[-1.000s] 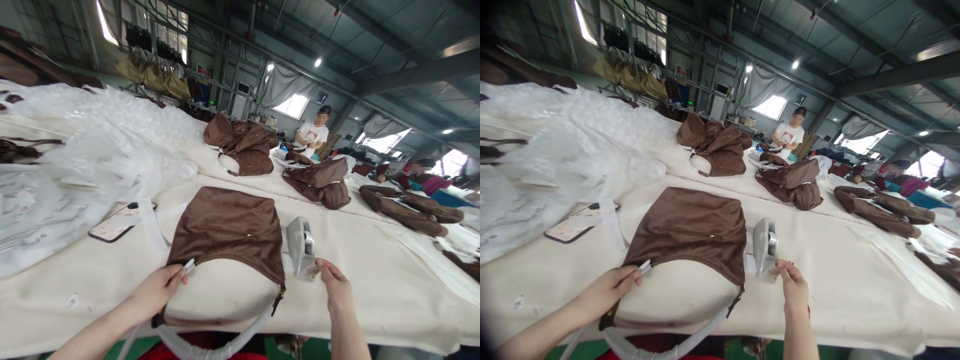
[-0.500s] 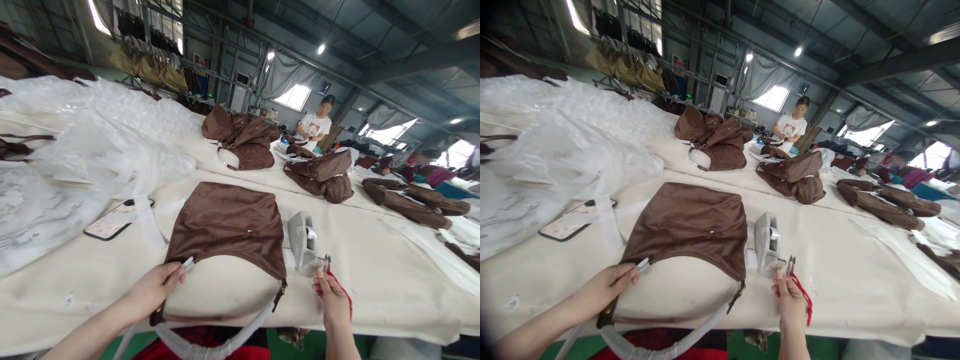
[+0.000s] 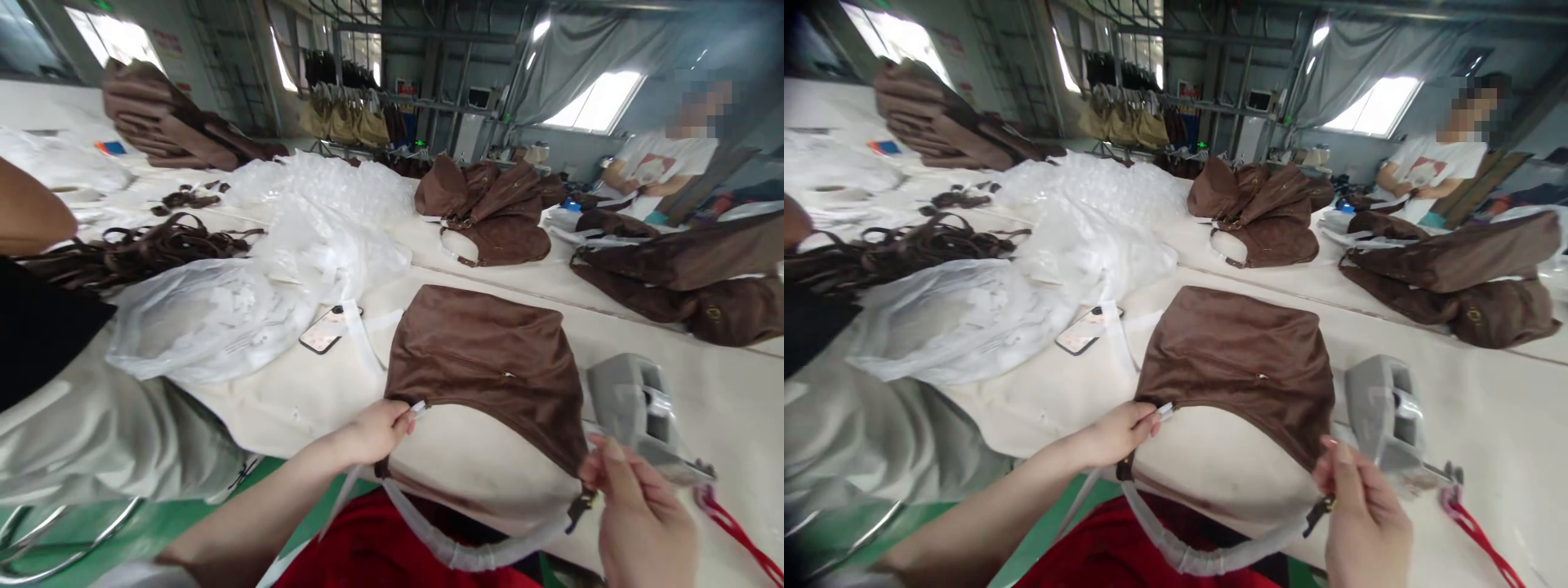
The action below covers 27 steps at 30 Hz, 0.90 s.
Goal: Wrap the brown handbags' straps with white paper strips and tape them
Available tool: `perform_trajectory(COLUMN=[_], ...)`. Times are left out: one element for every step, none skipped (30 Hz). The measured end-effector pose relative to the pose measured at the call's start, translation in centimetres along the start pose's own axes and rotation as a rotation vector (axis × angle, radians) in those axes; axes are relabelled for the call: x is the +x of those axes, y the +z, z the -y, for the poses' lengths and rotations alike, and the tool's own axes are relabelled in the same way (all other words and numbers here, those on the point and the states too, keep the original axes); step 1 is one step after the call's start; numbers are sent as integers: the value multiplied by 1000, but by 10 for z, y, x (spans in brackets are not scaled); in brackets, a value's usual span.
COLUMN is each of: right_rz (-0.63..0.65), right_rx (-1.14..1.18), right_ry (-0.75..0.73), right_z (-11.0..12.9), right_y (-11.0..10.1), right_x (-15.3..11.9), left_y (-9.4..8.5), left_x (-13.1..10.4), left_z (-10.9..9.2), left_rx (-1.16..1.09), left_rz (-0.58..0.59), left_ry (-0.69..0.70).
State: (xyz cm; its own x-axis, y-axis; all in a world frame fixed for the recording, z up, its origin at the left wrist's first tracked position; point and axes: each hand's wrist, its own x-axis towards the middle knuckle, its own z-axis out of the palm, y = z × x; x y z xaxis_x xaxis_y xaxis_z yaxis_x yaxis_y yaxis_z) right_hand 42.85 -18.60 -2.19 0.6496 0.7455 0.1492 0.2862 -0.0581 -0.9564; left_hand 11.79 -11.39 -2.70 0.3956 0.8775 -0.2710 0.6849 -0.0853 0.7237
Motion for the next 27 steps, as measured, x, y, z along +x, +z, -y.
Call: perform_trajectory(right_rz=[164,351,529,683,793,867,907,926,935,943,951,957,962,964,970,987,1010,1039,1068,1093,1110,1116,1120,1122,1123,1124,1122], right_rx=[22,52,80,99,113,119,118,114,108,101,93,86,80,74,72,76,89,107,128,145,157,160,158,155,155,161,173], right_ry=[11,25,57,89,119,149,172,191,206,222,236,248,258,268,277,286,296,307,317,323,324,322,316,308,298,285,267], right_z=[16,30,39,44,45,44,39,34,29,24,19,16,14,13,12,12,12,12,12,12,12,12,12,11,10,10,9], right_y=[24,47,68,88,105,118,129,137,142,145,147,147,147,146,145,143,141,140,138,137,136,135,135,136,137,139,141], right_x=[-11,-22,-32,-41,-48,-53,-56,-59,-60,-60,-60,-60,-60,-60,-60,-61,-61,-61,-62,-62,-62,-62,-63,-63,-63,-64,-65], left_y=[0,-1,-1,0,0,0,1,1,1,2,2,3,4,4,5,5,5,5,3,2,0,-3,-5,-6,-7,-7,-6], left_x=[-1,-2,-4,-5,-6,-7,-8,-9,-10,-10,-10,-9,-8,-6,-4,-2,0,2,3,3,3,2,0,-2,-3,-5,-7], left_z=[-2,-4,-7,-9,-10,-11,-11,-10,-10,-9,-9,-9,-9,-9,-8,-8,-7,-7,-6,-6,-6,-5,-6,-6,-6,-6,-6], left_rx=[30,66,104,138,165,184,193,192,181,159,127,86,43,-1,-50,-108,-180,-268,-376,-498,-623,-743,-857,-959,-1042,-1102,-1142], left_rz=[-5,-14,-23,-30,-37,-43,-48,-52,-57,-62,-66,-69,-75,-85,-98,-110,-117,-110,-81,-22,61,155,250,339,421,491,553], left_ry=[12,19,21,19,18,19,24,32,41,47,54,57,52,38,18,-7,-41,-85,-134,-184,-234,-283,-328,-367,-407,-450,-486])
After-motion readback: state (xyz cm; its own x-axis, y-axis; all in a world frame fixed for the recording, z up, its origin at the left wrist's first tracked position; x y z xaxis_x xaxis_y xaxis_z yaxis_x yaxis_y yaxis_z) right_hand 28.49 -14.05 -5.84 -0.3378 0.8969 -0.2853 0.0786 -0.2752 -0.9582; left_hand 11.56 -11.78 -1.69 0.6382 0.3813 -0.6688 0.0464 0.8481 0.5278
